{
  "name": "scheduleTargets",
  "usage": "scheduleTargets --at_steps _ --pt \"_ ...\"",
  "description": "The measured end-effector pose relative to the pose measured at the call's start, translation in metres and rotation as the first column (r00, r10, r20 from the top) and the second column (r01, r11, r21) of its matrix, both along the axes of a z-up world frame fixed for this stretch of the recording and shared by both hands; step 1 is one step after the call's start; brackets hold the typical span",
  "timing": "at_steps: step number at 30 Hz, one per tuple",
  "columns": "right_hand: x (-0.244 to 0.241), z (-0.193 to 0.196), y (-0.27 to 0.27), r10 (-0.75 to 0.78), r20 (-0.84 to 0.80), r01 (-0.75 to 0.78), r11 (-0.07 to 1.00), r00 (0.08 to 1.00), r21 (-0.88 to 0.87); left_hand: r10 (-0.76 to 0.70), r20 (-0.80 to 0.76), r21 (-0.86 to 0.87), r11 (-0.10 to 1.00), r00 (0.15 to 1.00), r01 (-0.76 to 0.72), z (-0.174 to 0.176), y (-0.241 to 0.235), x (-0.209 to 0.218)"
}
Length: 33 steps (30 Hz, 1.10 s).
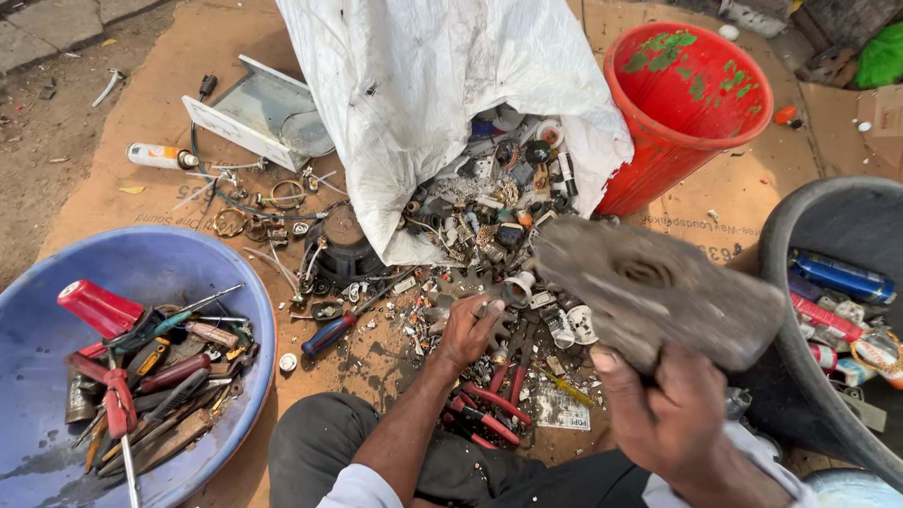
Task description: The person sits on the ground and uses a hammer to break apart small electronic components and scrap metal. They repeatedly strike the items against a metal gear used as an anvil, separating parts and wires. The person handles the debris with their hands, occasionally picking up pieces to inspect or reposition them for further breaking.
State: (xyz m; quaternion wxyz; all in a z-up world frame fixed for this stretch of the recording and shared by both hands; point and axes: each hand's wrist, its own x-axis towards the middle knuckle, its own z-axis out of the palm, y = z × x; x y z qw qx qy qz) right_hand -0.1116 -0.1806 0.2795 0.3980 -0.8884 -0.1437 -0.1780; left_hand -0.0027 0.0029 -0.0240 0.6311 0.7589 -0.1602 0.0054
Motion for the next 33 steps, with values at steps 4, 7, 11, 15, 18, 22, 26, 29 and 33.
scheduleTargets --at_steps 4,7,11,15,18,22,26,29,33 --pt "0.027 -0.030 0.015 -0.033 -0.367 -0.104 0.932 0.930 -0.347 -0.003 0.104 0.048 0.999 0.995 -0.002 -0.001 0.004 -0.003" --pt "0.033 -0.040 0.005 -0.169 -0.597 -0.149 0.883 0.784 -0.445 -0.049 0.152 -0.066 0.996 0.987 0.059 0.002 -0.007 0.008" --pt "0.014 -0.043 0.003 0.100 -0.404 -0.135 0.989 0.909 -0.058 0.037 -0.214 0.001 0.999 0.976 -0.037 0.001 0.001 -0.001" --pt "-0.001 -0.059 -0.002 0.149 -0.664 0.131 0.927 0.733 0.353 0.091 -0.449 -0.166 0.969 0.889 -0.183 0.010 0.012 0.008" --pt "-0.020 -0.112 -0.008 0.293 -0.716 0.406 0.661 0.633 0.630 0.080 -0.469 -0.519 0.781 0.879 -0.348 0.010 0.043 0.011" --pt "-0.046 -0.219 -0.024 0.193 -0.903 0.742 0.517 0.384 0.427 0.276 -0.696 -0.558 0.373 0.663 -0.741 0.006 0.115 -0.001" --pt "-0.067 -0.314 -0.031 0.156 -0.960 0.768 0.575 0.234 0.281 0.490 -0.712 -0.115 0.626 0.503 -0.771 -0.005 0.168 -0.017" --pt "-0.083 -0.351 -0.023 0.050 -0.982 0.721 0.672 0.181 0.167 0.712 -0.509 0.476 0.701 0.484 -0.531 -0.013 0.175 -0.022" --pt "-0.081 -0.349 -0.009 -0.232 -0.903 0.429 0.901 0.361 -0.060 0.762 -0.393 0.786 0.568 0.514 -0.242 -0.001 0.176 -0.015"
